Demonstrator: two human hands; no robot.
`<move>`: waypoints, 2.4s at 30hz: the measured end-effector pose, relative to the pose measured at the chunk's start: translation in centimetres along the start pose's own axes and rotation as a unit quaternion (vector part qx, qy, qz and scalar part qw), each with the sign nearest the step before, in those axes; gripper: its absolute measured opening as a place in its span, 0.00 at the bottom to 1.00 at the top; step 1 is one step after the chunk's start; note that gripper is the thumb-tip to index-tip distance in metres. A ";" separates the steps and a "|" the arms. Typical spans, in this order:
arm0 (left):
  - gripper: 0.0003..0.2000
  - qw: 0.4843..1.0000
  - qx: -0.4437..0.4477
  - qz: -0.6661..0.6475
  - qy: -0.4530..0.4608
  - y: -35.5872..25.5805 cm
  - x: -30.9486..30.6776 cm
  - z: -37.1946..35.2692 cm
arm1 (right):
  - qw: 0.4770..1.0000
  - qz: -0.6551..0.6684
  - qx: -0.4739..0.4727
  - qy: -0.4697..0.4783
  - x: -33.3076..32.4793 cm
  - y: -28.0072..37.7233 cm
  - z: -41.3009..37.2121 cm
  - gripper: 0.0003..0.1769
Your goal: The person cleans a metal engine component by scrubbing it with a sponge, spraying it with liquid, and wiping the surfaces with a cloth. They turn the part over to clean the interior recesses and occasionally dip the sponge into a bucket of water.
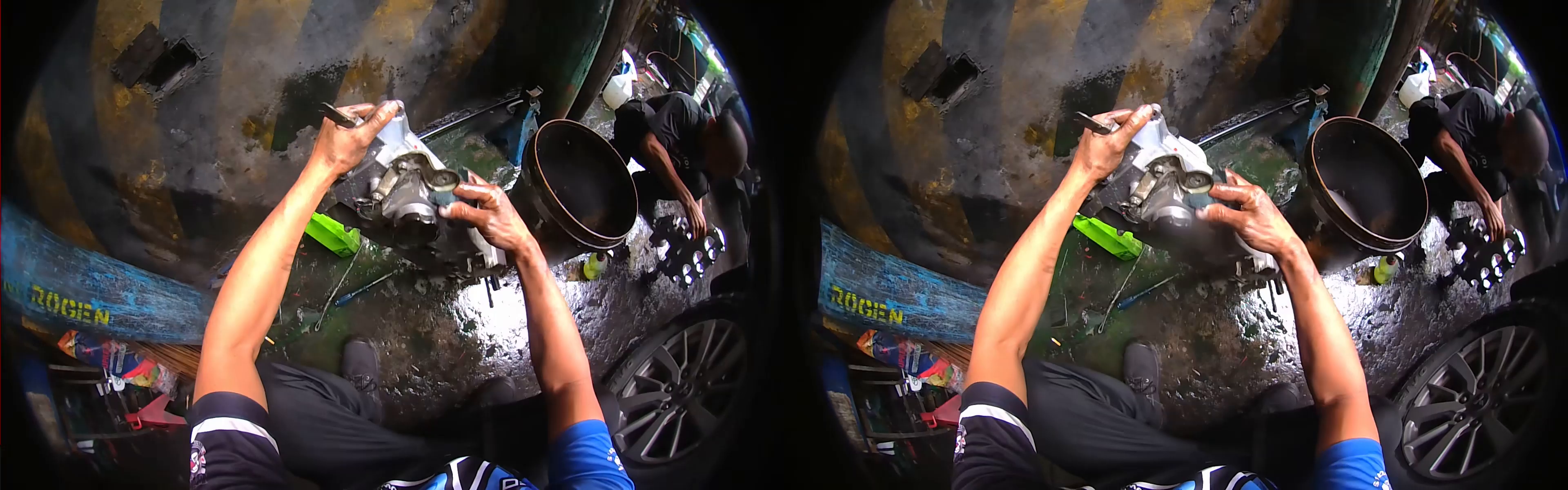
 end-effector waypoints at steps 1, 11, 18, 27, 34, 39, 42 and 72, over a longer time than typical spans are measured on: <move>0.26 1.000 0.024 -0.005 -0.001 -0.6 -0.1 -0.1 | 0.999 -0.009 0.026 0.033 -0.4 1.5 -0.1 0.13; 0.24 0.998 0.008 -0.015 0.052 -1.7 -0.5 -0.4 | 0.976 -0.093 -0.148 -0.128 2.2 2.3 2.1 0.18; 0.23 0.997 0.050 -0.025 0.048 -1.4 -0.7 -0.5 | 0.984 -0.075 -0.125 -0.104 2.2 1.9 1.4 0.19; 0.24 0.997 0.026 -0.009 0.068 -1.7 -0.6 -0.7 | 0.990 -0.016 -0.090 -0.105 2.8 2.4 0.5 0.15; 0.21 0.998 0.037 -0.035 0.037 -0.4 -0.9 -0.6 | 0.992 -0.022 -0.100 -0.072 3.5 3.2 -0.8 0.10; 0.24 0.999 0.017 -0.030 0.002 0.5 -0.4 -0.3 | 0.998 -0.020 -0.024 -0.061 0.8 2.2 -1.0 0.12; 0.26 0.999 0.021 0.022 -0.032 0.9 -0.2 -0.2 | 0.967 0.054 0.003 -0.247 -0.9 3.0 -0.5 0.12; 0.19 0.993 0.048 0.084 -0.064 9.5 -2.7 0.9 | 0.848 -0.316 0.397 0.151 -7.1 -7.2 -9.0 0.13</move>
Point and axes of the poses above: each hand's wrist, its own z-axis towards the middle knuckle, its own x-axis out of the palm, y = z × x, the point moved 1 cm from there along z, towards the middle knuckle, and after that the axes turned 8 degrees about z, right-handed, at the moved point
